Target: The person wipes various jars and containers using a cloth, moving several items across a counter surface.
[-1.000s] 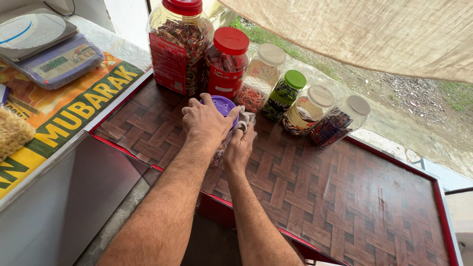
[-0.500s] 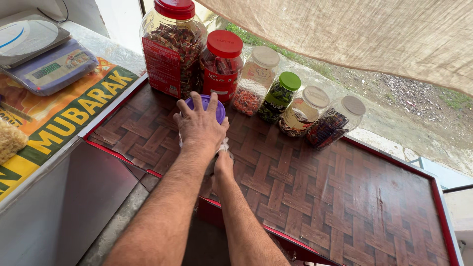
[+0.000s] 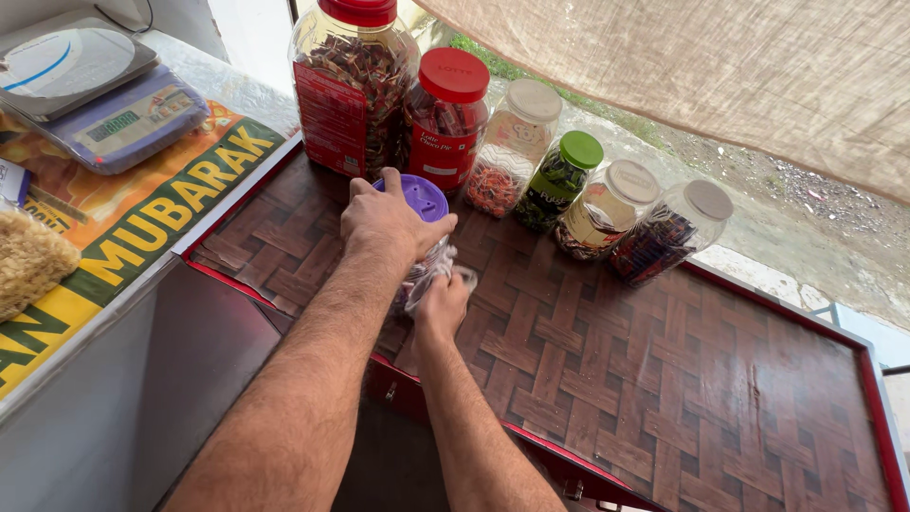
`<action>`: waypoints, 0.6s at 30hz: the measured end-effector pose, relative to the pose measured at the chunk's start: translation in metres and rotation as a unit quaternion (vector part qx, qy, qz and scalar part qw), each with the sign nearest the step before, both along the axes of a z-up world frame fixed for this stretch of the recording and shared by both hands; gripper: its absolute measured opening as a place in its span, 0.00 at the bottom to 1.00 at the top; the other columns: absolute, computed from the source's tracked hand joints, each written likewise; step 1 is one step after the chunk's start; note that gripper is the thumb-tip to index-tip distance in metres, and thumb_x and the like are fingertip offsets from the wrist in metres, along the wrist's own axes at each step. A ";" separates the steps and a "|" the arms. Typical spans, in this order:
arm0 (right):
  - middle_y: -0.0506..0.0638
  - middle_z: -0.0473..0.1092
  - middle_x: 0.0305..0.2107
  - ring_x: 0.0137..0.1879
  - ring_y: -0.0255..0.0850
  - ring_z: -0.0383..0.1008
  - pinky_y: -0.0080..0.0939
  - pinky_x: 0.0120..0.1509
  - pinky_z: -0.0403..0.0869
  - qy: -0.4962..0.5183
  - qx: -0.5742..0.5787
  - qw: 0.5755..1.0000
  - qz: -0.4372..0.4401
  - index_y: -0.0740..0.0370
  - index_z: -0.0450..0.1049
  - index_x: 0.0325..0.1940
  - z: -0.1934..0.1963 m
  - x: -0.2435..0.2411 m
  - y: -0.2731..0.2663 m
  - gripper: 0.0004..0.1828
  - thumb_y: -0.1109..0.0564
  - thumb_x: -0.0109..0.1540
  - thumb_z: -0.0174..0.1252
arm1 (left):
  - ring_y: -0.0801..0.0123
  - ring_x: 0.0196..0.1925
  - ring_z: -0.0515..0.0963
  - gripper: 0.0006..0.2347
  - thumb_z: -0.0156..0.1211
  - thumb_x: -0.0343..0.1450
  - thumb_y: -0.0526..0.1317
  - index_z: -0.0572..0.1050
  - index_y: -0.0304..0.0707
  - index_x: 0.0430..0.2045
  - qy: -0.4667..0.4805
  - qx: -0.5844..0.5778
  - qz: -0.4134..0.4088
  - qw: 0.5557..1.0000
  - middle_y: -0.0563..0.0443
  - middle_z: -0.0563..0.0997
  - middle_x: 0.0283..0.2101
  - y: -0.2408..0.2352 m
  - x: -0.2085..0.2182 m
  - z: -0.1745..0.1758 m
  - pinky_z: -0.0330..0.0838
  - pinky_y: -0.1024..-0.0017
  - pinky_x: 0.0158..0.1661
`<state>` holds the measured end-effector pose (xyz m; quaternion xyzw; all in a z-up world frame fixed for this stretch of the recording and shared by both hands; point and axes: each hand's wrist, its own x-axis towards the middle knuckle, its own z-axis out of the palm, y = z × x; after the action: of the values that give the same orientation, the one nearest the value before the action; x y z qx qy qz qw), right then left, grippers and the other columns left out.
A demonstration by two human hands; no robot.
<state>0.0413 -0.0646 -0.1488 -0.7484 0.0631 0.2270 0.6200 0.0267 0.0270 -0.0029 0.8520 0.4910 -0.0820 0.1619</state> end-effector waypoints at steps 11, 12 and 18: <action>0.57 0.75 0.48 0.54 0.50 0.77 0.54 0.57 0.75 0.120 -0.008 0.992 0.039 0.65 0.76 0.53 0.008 -0.006 -0.003 0.24 0.47 0.67 0.42 | 0.37 0.73 0.51 0.46 0.54 0.61 0.73 0.43 0.67 0.74 -0.015 0.060 -0.198 0.978 0.40 0.46 0.74 0.019 -0.012 -0.007 0.63 0.35 0.64; 0.57 0.76 0.47 0.53 0.50 0.77 0.53 0.56 0.74 0.075 -0.013 0.997 0.032 0.64 0.75 0.55 0.008 -0.008 -0.005 0.25 0.47 0.67 0.41 | 0.37 0.73 0.50 0.44 0.57 0.62 0.67 0.44 0.72 0.74 -0.068 0.048 -0.247 0.966 0.44 0.44 0.76 0.019 -0.019 -0.011 0.63 0.37 0.65; 0.56 0.66 0.56 0.60 0.46 0.71 0.50 0.61 0.72 -0.103 -0.003 0.994 0.046 0.62 0.67 0.66 0.023 -0.035 0.010 0.27 0.42 0.70 0.43 | 0.30 0.70 0.56 0.40 0.57 0.68 0.68 0.49 0.64 0.74 -0.064 0.056 -0.041 0.996 0.34 0.47 0.73 0.000 -0.009 -0.006 0.80 0.43 0.53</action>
<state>0.0062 -0.0545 -0.1263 -0.7716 -0.0353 0.1766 0.6101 0.0181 0.0266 -0.0090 0.8827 0.4480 -0.0065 0.1417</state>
